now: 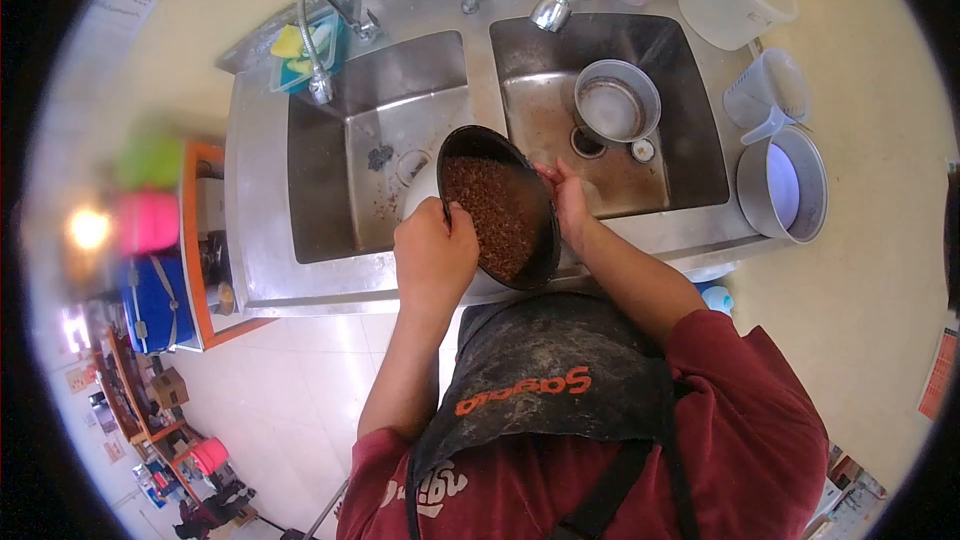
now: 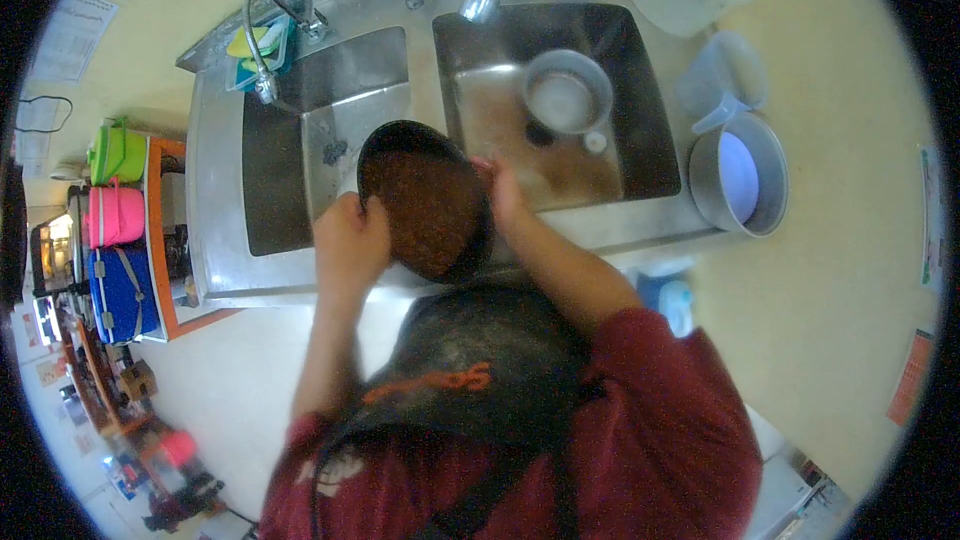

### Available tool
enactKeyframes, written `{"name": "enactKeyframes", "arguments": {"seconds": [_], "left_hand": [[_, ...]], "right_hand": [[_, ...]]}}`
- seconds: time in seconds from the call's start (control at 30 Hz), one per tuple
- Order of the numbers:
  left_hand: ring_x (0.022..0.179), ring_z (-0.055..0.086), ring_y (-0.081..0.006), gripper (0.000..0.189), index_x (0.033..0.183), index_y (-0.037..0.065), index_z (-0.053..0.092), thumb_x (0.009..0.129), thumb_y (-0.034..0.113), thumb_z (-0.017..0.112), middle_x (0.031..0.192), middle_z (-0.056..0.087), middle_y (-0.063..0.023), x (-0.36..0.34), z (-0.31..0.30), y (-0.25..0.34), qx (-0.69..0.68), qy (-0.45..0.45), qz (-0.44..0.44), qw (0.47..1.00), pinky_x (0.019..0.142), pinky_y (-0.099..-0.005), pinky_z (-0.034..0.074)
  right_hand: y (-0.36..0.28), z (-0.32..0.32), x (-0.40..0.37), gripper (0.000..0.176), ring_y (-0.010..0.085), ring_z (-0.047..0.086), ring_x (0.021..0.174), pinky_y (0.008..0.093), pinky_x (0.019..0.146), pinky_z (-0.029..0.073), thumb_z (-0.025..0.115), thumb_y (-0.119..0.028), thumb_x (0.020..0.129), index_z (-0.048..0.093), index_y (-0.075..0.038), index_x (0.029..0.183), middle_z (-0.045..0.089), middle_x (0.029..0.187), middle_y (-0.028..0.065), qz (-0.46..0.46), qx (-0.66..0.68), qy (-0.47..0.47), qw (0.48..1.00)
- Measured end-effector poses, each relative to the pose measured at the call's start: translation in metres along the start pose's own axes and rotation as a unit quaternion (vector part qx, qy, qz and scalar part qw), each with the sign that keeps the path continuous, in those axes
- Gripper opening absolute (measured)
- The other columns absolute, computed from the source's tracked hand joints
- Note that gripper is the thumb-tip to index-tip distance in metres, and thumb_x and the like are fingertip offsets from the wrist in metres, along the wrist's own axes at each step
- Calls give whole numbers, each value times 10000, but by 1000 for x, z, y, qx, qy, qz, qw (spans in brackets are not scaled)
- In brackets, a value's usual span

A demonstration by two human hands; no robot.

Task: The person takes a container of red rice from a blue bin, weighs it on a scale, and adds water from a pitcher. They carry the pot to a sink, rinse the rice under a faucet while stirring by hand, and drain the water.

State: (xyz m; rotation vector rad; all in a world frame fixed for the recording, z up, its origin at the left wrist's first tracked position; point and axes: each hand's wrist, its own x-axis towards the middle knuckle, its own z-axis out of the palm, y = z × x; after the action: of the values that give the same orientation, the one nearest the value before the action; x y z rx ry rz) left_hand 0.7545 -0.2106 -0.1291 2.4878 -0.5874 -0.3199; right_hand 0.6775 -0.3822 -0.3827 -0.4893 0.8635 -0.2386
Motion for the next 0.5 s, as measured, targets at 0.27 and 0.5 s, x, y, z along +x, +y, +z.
{"name": "enactKeyframes", "arguments": {"seconds": [0.27, 0.5], "left_hand": [[722, 612, -488, 292, 726, -52, 565, 905, 179, 568, 707, 596, -298, -2, 1, -1, 4, 10, -13, 1000, 642, -506, 476], [744, 622, -490, 287, 744, -51, 583, 906, 184, 561, 725, 608, -302, -3, 1, 2, 7, 12, -18, 1000, 666, -516, 487]], "right_hand": [[11, -17, 17, 535, 297, 572, 1145, 432, 1051, 414, 416, -487, 1010, 622, -27, 1190, 637, 1228, 148, 7, 44, -39, 998], [-2, -1, -8, 581, 294, 606, 1104, 421, 1031, 438, 391, -503, 1013, 624, -5, 1201, 673, 1154, 140, 16, 60, -37, 997]]}}
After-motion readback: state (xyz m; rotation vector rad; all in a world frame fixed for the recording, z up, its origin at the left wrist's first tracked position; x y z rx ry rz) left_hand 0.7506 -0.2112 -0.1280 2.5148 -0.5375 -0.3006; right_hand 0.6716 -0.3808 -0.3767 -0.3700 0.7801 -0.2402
